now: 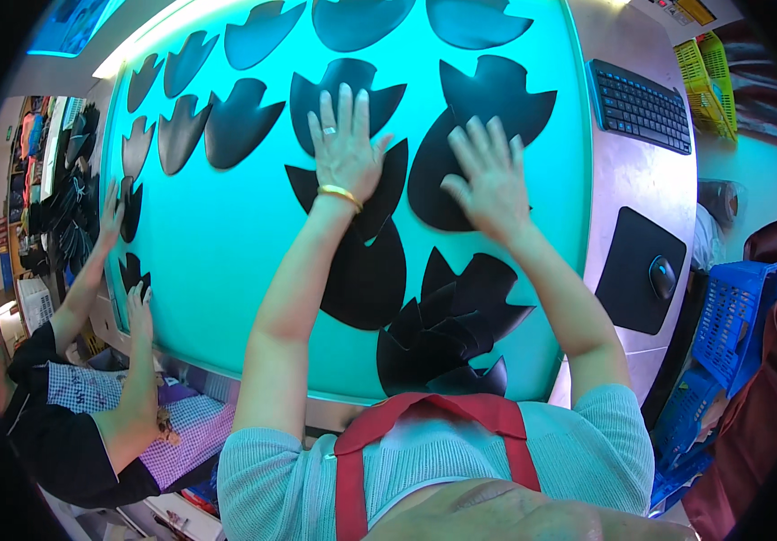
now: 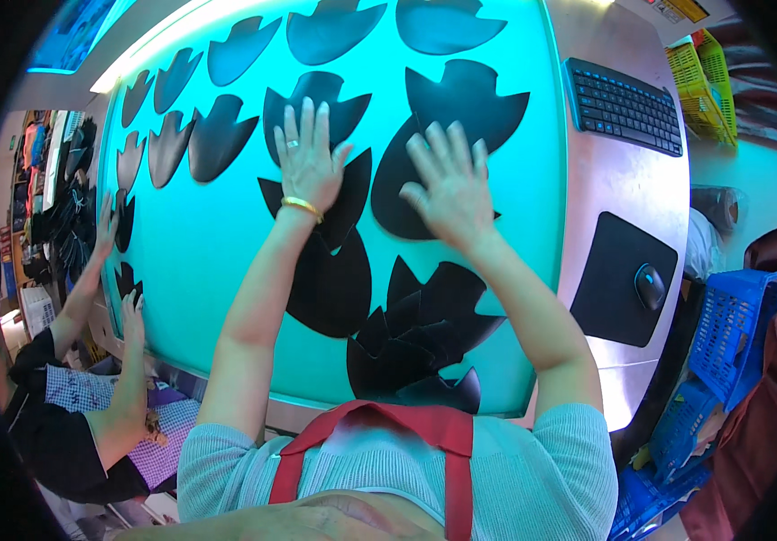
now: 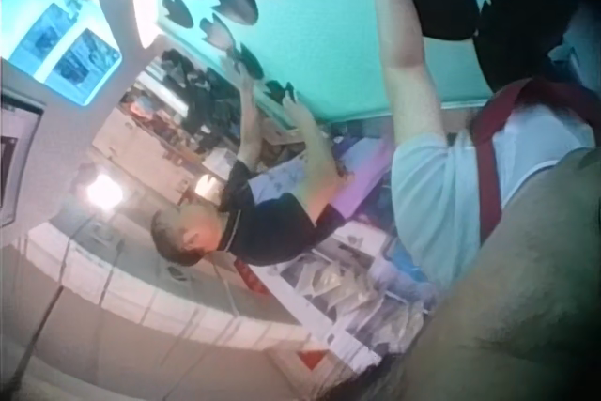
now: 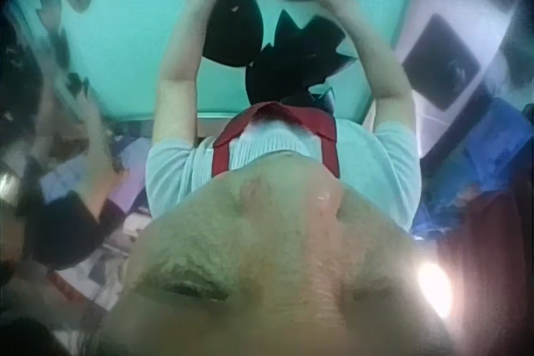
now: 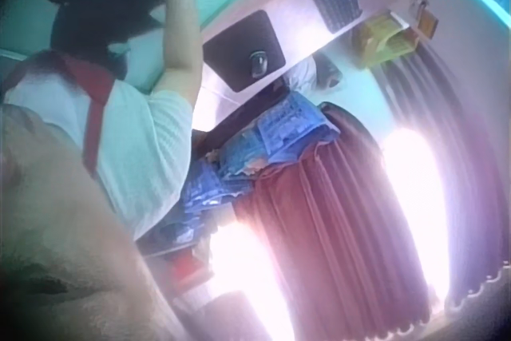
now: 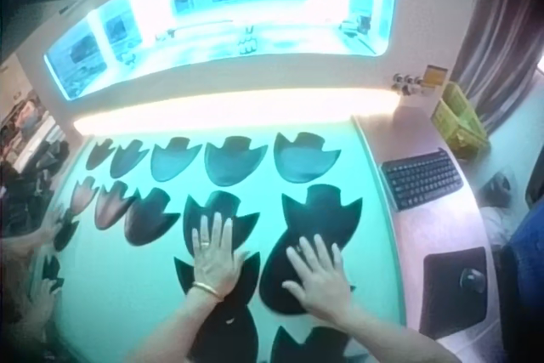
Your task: The person places black shoe upper components onto a green glowing work surface and arranges them into rows with the help of another person.
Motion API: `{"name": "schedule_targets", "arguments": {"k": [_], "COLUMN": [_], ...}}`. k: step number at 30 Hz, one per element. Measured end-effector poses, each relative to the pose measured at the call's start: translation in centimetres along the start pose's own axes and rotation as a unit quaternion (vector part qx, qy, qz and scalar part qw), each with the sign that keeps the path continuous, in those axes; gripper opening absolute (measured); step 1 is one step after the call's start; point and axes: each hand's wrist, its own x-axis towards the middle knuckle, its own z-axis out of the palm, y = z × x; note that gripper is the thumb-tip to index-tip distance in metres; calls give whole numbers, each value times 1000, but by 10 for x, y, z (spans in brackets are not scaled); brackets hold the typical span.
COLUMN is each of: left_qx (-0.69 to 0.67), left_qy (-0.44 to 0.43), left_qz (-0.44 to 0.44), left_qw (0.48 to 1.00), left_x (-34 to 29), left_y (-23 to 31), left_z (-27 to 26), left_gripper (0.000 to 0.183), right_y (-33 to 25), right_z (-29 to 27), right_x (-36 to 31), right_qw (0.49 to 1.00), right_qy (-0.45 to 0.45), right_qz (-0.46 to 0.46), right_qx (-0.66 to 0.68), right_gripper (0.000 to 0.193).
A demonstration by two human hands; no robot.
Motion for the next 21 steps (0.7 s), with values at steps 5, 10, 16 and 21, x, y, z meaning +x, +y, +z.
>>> {"name": "schedule_targets", "arguments": {"k": [5,10,16,21], "left_qx": [-24,5,61,130], "left_qy": [-127,-149,-190,-213], "left_qz": [34,-18,-31,-14], "left_qw": [991,989,979,968], "left_x": [-22,-90,-149,-140], "left_y": [-31,-149,-286,-361], "left_z": [-59,-60,-68,-78], "left_gripper": [89,90,79,72], "right_y": [-28,-40,-123,-235], "right_z": [-44,-44,-19,36], "right_x": [23,6,8,20], "right_qw": [992,975,948,938], "right_qy": [-112,-184,-227,-191], "right_qz": [-56,-128,-217,-276], "right_qx": [-7,-1,45,91], "right_gripper": [69,64,68,70]}}
